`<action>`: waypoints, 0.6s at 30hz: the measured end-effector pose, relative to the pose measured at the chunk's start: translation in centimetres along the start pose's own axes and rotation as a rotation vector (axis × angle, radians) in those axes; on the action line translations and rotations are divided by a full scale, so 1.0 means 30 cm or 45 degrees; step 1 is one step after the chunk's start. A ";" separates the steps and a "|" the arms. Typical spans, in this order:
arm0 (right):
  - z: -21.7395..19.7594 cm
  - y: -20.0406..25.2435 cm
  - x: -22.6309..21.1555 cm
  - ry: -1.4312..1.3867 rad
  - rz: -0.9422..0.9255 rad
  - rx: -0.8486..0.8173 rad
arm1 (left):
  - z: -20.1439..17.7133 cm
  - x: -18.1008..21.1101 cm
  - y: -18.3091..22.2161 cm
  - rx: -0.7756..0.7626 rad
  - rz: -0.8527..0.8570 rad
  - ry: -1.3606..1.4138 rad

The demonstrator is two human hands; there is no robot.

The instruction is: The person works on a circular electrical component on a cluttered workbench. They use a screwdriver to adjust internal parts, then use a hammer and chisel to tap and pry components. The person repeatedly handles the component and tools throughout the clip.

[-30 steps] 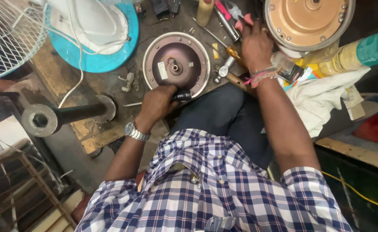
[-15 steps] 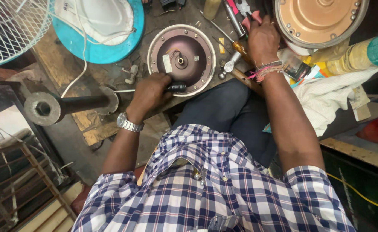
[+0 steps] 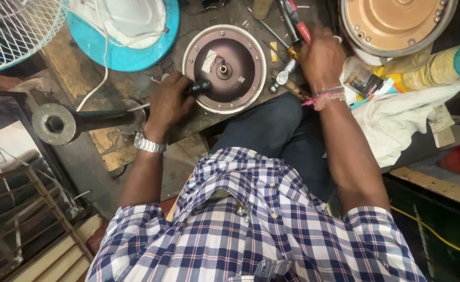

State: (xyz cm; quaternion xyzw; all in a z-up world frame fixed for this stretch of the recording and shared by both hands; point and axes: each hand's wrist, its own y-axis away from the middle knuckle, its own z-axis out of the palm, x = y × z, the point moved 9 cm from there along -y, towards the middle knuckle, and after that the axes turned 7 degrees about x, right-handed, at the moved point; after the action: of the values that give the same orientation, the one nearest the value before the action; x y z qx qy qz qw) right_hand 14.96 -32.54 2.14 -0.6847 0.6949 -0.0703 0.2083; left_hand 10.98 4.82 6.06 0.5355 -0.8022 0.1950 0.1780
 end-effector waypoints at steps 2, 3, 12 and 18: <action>-0.078 0.022 -0.004 -0.049 0.007 0.058 | -0.012 -0.004 -0.025 0.058 -0.008 -0.044; -0.124 0.048 -0.015 -0.075 0.009 0.078 | -0.020 -0.002 -0.028 0.087 -0.011 -0.062; -0.472 0.318 -0.054 -1.735 0.761 0.104 | -0.048 0.237 0.008 0.066 0.044 0.116; -0.512 0.526 -0.079 -2.653 0.935 -0.088 | 0.185 0.672 0.020 -0.046 0.489 0.465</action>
State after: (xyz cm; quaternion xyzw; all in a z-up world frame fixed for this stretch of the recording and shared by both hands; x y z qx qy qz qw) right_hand -5.58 -32.26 10.42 -0.1661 0.3418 0.6264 0.6806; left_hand 2.69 -13.67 11.17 0.3261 -0.8471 0.3043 0.2890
